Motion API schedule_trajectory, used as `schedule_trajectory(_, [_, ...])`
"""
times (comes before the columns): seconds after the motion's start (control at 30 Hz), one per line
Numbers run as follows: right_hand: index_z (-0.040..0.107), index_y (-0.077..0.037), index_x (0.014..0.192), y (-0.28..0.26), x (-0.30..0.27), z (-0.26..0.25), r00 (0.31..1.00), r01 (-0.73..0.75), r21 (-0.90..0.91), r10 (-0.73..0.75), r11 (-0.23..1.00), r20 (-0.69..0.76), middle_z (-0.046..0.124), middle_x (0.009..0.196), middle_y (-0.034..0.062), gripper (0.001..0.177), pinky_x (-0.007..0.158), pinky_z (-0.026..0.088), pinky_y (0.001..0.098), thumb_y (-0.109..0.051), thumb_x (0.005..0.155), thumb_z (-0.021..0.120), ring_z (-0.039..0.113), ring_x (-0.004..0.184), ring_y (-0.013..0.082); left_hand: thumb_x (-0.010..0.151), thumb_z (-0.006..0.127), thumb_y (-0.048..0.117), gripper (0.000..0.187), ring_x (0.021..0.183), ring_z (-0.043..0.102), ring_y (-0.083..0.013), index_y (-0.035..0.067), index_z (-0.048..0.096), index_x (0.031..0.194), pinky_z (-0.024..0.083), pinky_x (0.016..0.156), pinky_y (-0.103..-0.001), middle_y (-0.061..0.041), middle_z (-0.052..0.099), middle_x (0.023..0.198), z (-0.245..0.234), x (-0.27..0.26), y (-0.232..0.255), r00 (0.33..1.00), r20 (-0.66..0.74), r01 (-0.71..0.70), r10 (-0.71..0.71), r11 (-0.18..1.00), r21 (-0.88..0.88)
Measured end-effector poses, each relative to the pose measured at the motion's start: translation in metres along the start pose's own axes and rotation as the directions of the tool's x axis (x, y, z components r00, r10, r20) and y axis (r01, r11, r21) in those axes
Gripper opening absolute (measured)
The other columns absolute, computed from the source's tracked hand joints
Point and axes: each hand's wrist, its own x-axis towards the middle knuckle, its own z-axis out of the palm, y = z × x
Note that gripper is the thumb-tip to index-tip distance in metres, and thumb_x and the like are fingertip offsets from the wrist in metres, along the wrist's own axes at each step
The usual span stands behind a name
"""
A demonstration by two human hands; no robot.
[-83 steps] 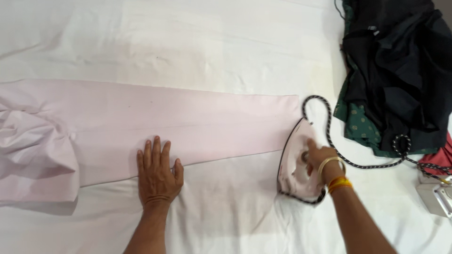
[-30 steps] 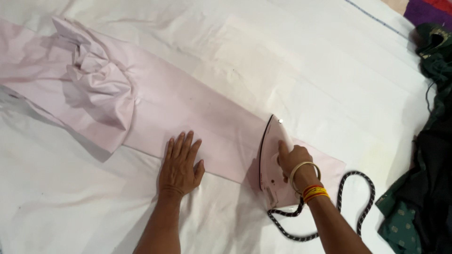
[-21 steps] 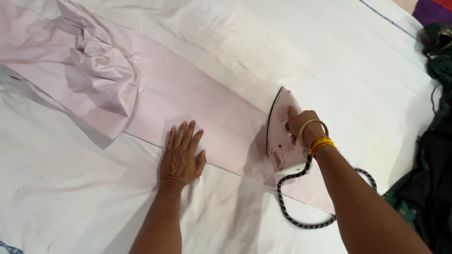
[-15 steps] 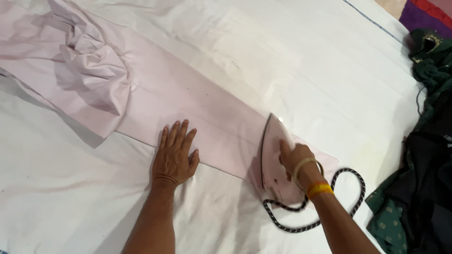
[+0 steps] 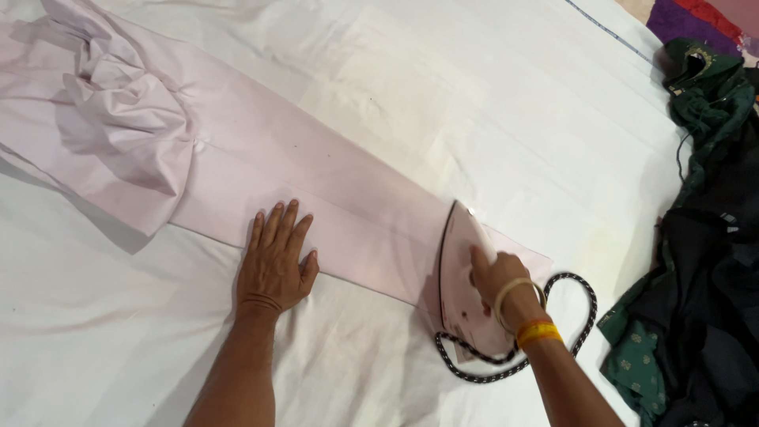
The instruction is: The person irons a light pink garment on a white surface, smoothing the fabric with one hand while moving the iron with the other. The person repeatedly adjusts the garment and irons different sections, including the hem and body, before folding the garment at the end.
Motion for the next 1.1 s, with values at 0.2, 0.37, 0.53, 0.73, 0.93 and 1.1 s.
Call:
schedule_trajectory(0.2, [0.075,0.011,0.095,-0.013,0.024,-0.023,0.998,-0.043,0.097,0.047,0.994,-0.044,0.072,0.07,0.0233,0.073,0.06,0.059,0.042,-0.053,0.105,0.041,0.069,0.053,0.028,0.093,0.046,0.036,0.06,0.151,0.027,-0.0301,0.01,0.047,0.148,0.016,0.126,-0.049,-0.014,0.035,0.162,0.001,-0.001,0.0,1.0,-0.018,-0.006,0.006,1.0,-0.008])
schedule_trajectory(0.37, [0.074,0.01,0.096,-0.019,0.031,-0.033,0.997,-0.076,0.114,0.079,0.991,-0.022,0.072,0.074,0.0203,0.071,0.058,0.058,0.0439,-0.053,0.104,0.042,0.065,0.052,0.0258,0.093,0.047,0.035,0.06,0.151,0.028,-0.031,0.01,0.047,0.147,0.017,0.126,-0.049,-0.014,0.035,0.162,-0.001,0.002,-0.001,1.0,-0.011,-0.011,0.011,1.0,-0.014])
schedule_trajectory(0.53, [0.068,0.008,0.102,0.02,-0.01,-0.01,0.996,-0.089,0.034,0.09,0.995,-0.025,0.075,0.071,0.0204,0.065,0.056,0.059,0.0411,-0.052,0.103,0.043,0.068,0.049,0.0261,0.092,0.049,0.035,0.06,0.15,0.03,-0.0314,0.009,0.048,0.146,0.018,0.126,-0.049,-0.014,0.036,0.161,-0.001,0.001,0.0,1.0,-0.018,-0.015,0.015,1.0,-0.01])
schedule_trajectory(0.73, [0.075,0.013,0.097,0.02,0.028,-0.032,0.993,-0.09,0.05,0.093,0.995,-0.079,0.07,0.065,0.0211,0.074,0.056,0.056,0.0412,-0.053,0.104,0.043,0.065,0.049,0.0265,0.092,0.049,0.036,0.06,0.15,0.03,-0.0312,0.009,0.049,0.146,0.018,0.126,-0.05,-0.015,0.037,0.16,0.0,0.0,-0.001,1.0,0.01,-0.009,0.009,1.0,0.016])
schedule_trajectory(0.93, [0.074,0.017,0.098,0.026,0.05,-0.03,0.994,-0.101,0.07,0.104,0.992,-0.037,0.068,0.063,0.0191,0.08,0.055,0.056,0.0412,-0.055,0.105,0.039,0.066,0.049,0.026,0.094,0.048,0.035,0.06,0.15,0.03,-0.0315,0.007,0.048,0.147,0.018,0.125,-0.05,-0.016,0.037,0.16,0.001,0.0,-0.001,0.999,-0.026,-0.037,0.037,0.999,0.002])
schedule_trajectory(1.1, [0.054,0.015,0.129,0.067,0.005,-0.004,0.985,-0.16,0.04,0.162,0.986,-0.05,0.072,0.063,0.0209,0.076,0.054,0.06,0.0396,-0.055,0.101,0.042,0.071,0.048,0.0292,0.092,0.048,0.035,0.06,0.15,0.029,-0.0314,0.009,0.049,0.146,0.017,0.125,-0.049,-0.015,0.037,0.16,0.001,0.001,-0.001,1.0,-0.006,-0.026,0.026,1.0,0.002])
